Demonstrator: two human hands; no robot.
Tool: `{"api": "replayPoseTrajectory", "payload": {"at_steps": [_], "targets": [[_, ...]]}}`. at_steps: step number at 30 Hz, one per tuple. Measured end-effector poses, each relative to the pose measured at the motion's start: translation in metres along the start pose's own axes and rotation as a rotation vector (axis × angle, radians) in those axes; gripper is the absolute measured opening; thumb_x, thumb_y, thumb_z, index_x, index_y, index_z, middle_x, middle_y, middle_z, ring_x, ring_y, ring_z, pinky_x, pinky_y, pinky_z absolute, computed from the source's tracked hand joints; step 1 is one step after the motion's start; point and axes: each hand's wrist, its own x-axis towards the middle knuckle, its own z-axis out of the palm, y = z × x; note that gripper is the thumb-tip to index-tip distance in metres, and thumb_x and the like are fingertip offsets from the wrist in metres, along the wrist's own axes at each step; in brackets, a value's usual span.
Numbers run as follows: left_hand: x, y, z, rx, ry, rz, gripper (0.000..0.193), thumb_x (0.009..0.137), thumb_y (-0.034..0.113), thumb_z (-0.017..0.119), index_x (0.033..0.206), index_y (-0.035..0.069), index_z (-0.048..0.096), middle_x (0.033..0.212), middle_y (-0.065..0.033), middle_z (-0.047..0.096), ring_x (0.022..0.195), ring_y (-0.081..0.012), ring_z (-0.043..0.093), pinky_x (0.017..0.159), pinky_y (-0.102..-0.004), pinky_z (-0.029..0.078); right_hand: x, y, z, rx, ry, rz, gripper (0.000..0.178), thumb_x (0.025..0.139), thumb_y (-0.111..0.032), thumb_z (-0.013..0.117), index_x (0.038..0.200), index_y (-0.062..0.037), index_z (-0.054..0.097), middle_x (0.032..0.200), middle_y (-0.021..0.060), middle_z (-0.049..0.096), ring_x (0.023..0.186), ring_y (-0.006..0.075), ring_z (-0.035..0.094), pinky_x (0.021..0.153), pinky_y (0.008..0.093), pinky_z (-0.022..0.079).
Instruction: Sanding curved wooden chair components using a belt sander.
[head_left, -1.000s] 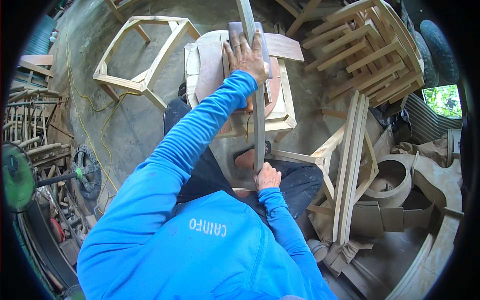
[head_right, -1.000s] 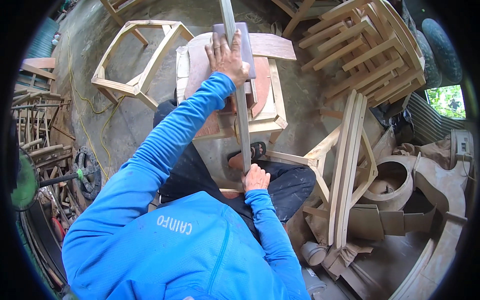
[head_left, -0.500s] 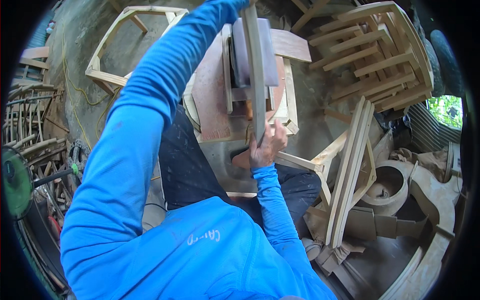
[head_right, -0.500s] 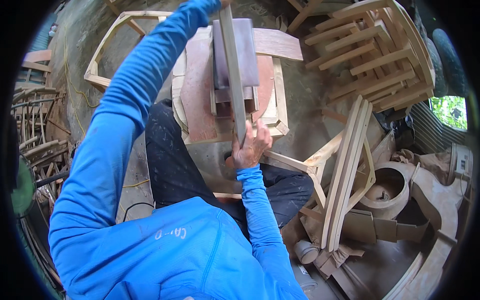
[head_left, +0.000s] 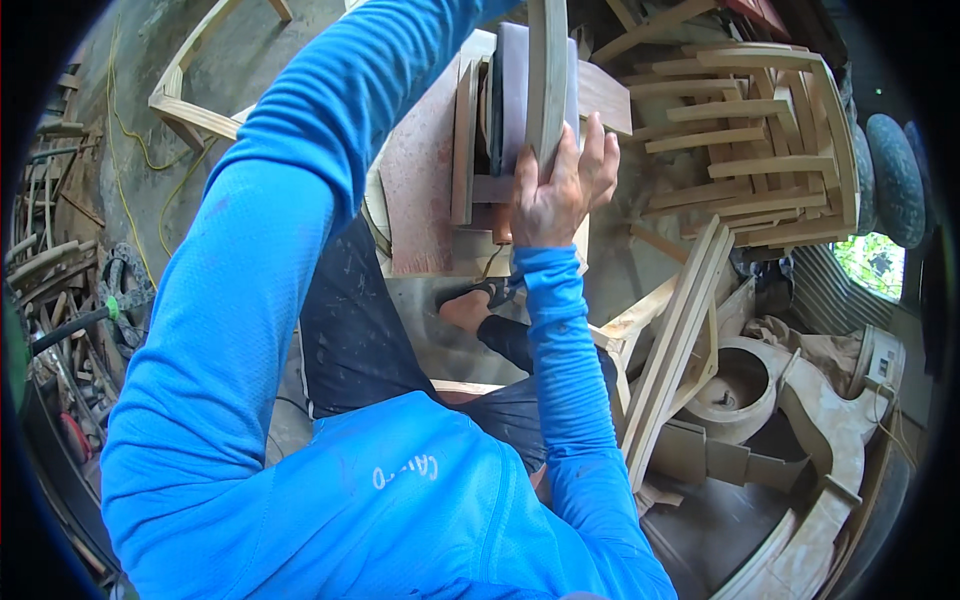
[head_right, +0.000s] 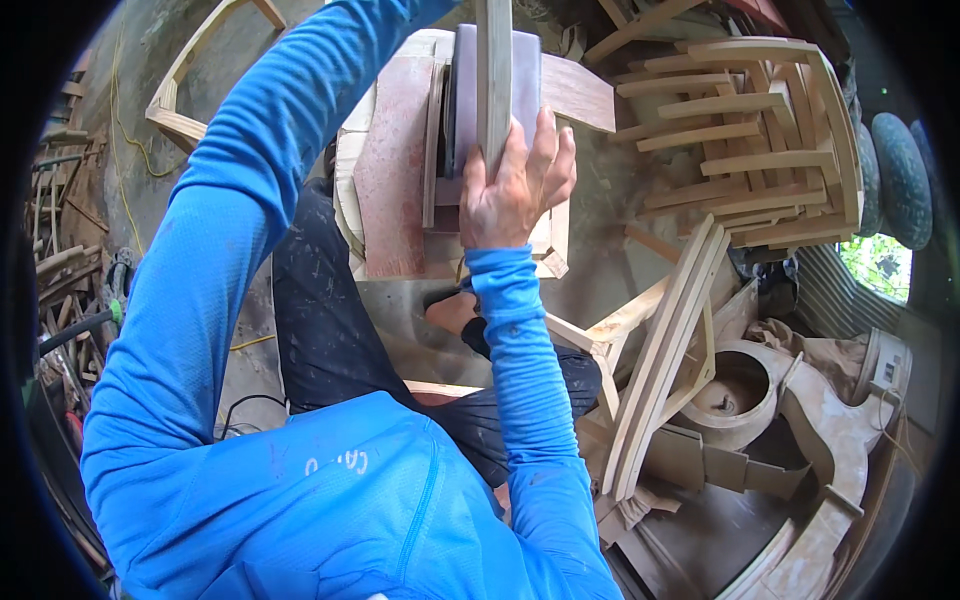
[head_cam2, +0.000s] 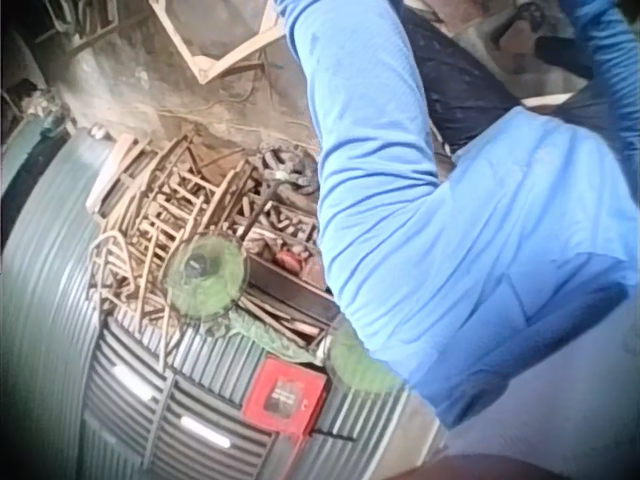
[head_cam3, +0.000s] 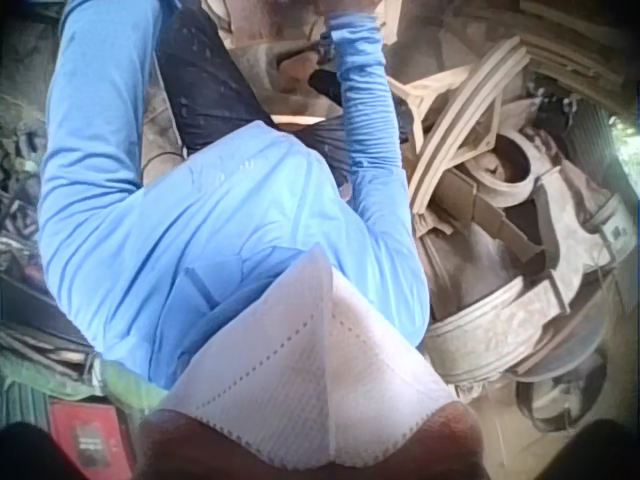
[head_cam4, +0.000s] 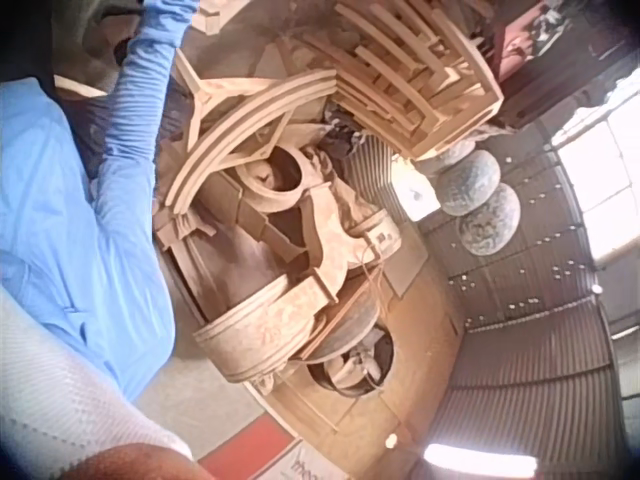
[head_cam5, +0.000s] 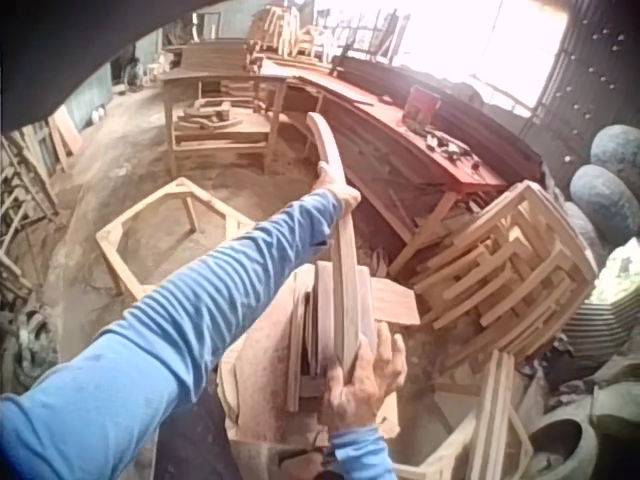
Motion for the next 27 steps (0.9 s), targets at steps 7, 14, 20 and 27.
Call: {"api": "replayPoseTrajectory", "payload": {"at_steps": [7, 14, 20, 27], "targets": [[0.061, 0.044, -0.016, -0.691, 0.283, -0.463, 0.068, 0.103, 0.058, 0.022, 0.145, 0.015, 0.055, 0.15, -0.0128, 0.054, 0.131, -0.0254, 0.06, 0.11, -0.0429, 0.045, 0.05, -0.02, 0.02, 0.103, 0.067, -0.058, 0.051, 0.085, -0.028, 0.074, 0.127, -0.0003, 0.066, 0.152, 0.0168, 0.049, 0.145, 0.0396, 0.033, 0.119, 0.0589, 0.02], [0.004, -0.008, -0.048, -0.167, 0.172, 0.028, 0.074, 0.081, 0.029, 0.071, 0.147, 0.021, 0.037, 0.144, -0.0206, 0.053, 0.137, -0.0394, 0.051, 0.111, -0.0462, 0.045, -0.001, -0.032, 0.007, -0.002, 0.122, -0.081, 0.052, 0.083, -0.03, 0.076, 0.128, -0.0054, 0.064, 0.146, 0.0172, 0.049, 0.139, 0.0399, 0.038, 0.115, 0.0583, 0.025], [-0.167, -0.038, 0.021, 0.217, 0.148, 0.241, 0.097, 0.082, 0.029, 0.063, 0.163, 0.006, 0.016, 0.168, -0.0173, 0.026, 0.16, -0.0373, 0.0, 0.126, -0.0608, -0.005, -0.136, 0.015, -0.027, -0.06, -0.057, 0.198, 0.059, 0.085, -0.03, 0.076, 0.138, -0.0099, 0.06, 0.126, 0.0173, 0.057, 0.115, 0.0382, 0.053, 0.099, 0.0513, 0.037], [-0.234, -0.077, 0.022, 0.443, 0.122, 0.258, 0.093, 0.084, 0.028, 0.063, 0.158, -0.007, 0.017, 0.164, -0.0251, 0.032, 0.161, -0.0362, 0.0, 0.126, -0.0618, -0.003, -0.275, 0.034, -0.086, 0.103, -0.163, 0.166, 0.062, 0.086, -0.031, 0.078, 0.141, -0.0083, 0.058, 0.11, 0.0139, 0.059, 0.104, 0.035, 0.055, 0.092, 0.0466, 0.039]]}}
